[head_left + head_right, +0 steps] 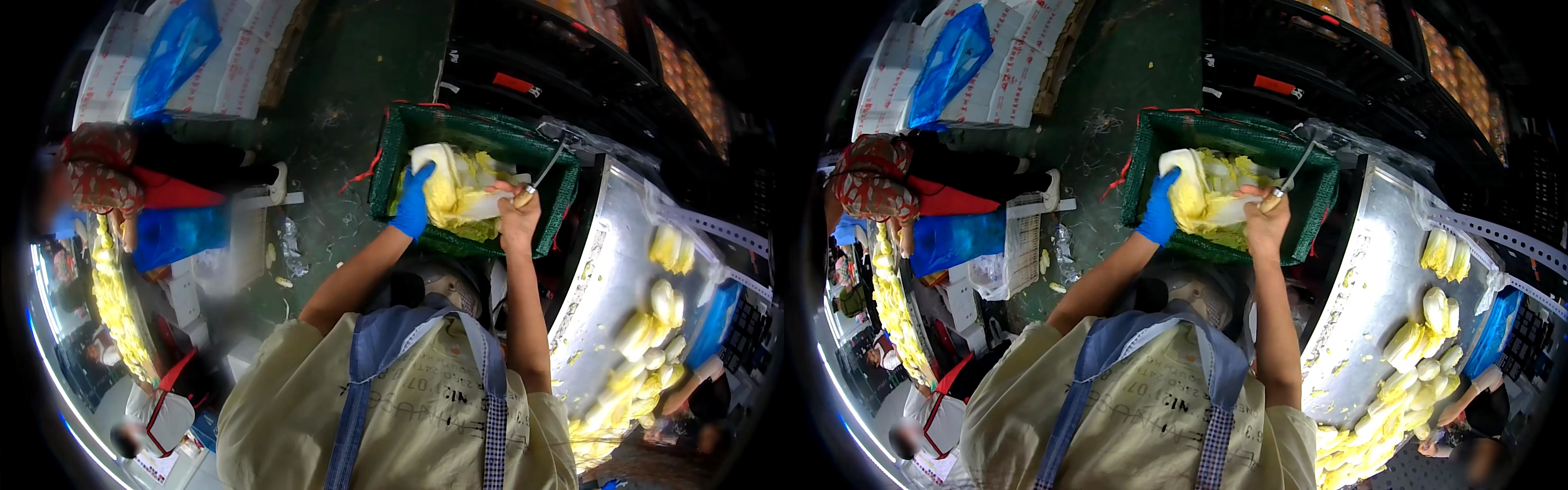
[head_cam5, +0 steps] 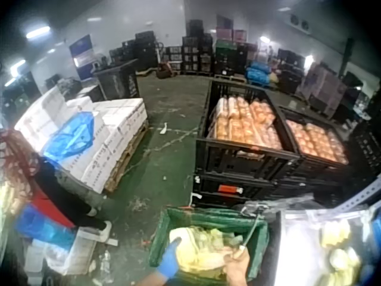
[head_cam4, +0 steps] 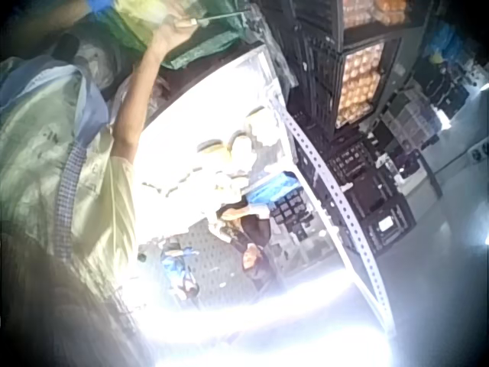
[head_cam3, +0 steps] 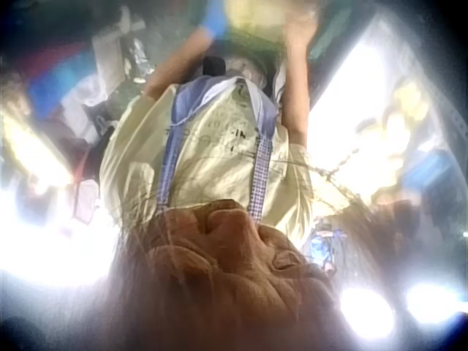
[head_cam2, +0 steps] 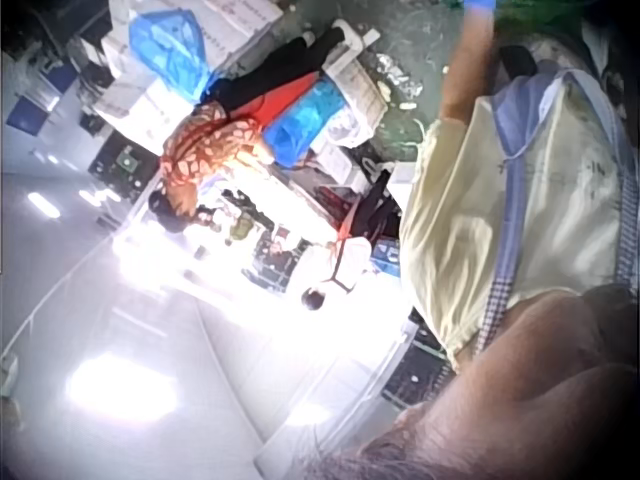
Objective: The person holds heads of cabbage and trims the bottom stems with a knife before placing the cabbages into a green crate.
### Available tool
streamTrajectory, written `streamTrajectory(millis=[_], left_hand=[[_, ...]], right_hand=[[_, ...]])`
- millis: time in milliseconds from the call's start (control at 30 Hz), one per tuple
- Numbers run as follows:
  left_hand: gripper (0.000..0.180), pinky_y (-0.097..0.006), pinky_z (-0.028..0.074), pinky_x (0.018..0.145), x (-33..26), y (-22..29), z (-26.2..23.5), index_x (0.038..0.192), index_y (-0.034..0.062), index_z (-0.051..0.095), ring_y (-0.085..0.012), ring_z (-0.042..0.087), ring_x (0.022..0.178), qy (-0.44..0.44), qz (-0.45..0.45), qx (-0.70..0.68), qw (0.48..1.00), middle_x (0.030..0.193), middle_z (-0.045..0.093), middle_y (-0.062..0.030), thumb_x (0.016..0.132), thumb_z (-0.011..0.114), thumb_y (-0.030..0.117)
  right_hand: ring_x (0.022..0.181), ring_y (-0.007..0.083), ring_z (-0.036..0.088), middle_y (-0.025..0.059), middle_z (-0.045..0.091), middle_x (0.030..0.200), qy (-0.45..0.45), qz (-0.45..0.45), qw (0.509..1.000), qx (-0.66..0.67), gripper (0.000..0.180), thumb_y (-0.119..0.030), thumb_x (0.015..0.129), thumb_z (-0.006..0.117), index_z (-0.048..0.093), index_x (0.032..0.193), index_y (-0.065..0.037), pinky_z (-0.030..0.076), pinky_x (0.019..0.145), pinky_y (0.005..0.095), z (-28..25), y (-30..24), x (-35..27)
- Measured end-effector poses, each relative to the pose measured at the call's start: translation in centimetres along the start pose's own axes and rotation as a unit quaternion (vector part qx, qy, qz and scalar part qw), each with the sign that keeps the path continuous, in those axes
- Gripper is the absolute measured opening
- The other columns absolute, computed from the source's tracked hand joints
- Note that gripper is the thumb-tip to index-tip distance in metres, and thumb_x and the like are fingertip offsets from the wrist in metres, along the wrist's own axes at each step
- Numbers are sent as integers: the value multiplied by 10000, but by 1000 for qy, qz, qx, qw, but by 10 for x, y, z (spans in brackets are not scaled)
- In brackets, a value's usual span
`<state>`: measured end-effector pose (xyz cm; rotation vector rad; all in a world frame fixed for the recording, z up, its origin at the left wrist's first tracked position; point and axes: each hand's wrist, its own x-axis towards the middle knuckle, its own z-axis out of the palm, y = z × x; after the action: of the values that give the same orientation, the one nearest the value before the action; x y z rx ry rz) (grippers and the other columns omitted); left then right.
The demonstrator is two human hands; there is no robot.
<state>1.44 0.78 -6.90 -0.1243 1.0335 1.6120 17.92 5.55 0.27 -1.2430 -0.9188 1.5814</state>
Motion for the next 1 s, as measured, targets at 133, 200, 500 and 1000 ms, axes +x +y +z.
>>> streamTrajectory(millis=[133, 200, 500, 1000], left_hand=[[453, -388, 433, 905, 6, 11, -14, 1204, 65, 488, -249, 538, 1033, -57, -34, -47, 997, 1137, 550, -98, 814, 561, 282], [476, -395, 423, 917, 1, 14, -7, 1224, 65, 470, -254, 519, 1064, -59, -41, -61, 996, 1152, 542, -101, 817, 558, 295], [443, -311, 478, 819, -19, 24, 14, 1188, 44, 478, -186, 573, 951, -132, -87, 102, 982, 1078, 563, -66, 800, 649, 172], [411, -253, 430, 856, -23, 18, 17, 1161, 7, 500, -132, 530, 986, -154, -28, 223, 962, 1083, 564, -60, 813, 643, 171]], right_hand=[[799, 255, 626, 177, 588, 929, 23, -40, 998, -48, 321, 184, 682, 434, 344, 883, -49, 467, 728, 302, -24, 3, 7], [794, 253, 626, 176, 587, 929, 42, -63, 994, -80, 317, 178, 686, 440, 347, 886, -49, 471, 722, 304, -38, 14, 14], [883, 135, 543, 105, 544, 1050, -75, -25, 970, -228, 515, -56, 707, 718, 430, 1123, 39, 463, 737, 272, -23, 24, 6], [833, 138, 561, 64, 580, 958, -73, 63, 995, 1, 395, -22, 718, 708, 493, 1048, 17, 472, 750, 272, -9, 23, -7]])
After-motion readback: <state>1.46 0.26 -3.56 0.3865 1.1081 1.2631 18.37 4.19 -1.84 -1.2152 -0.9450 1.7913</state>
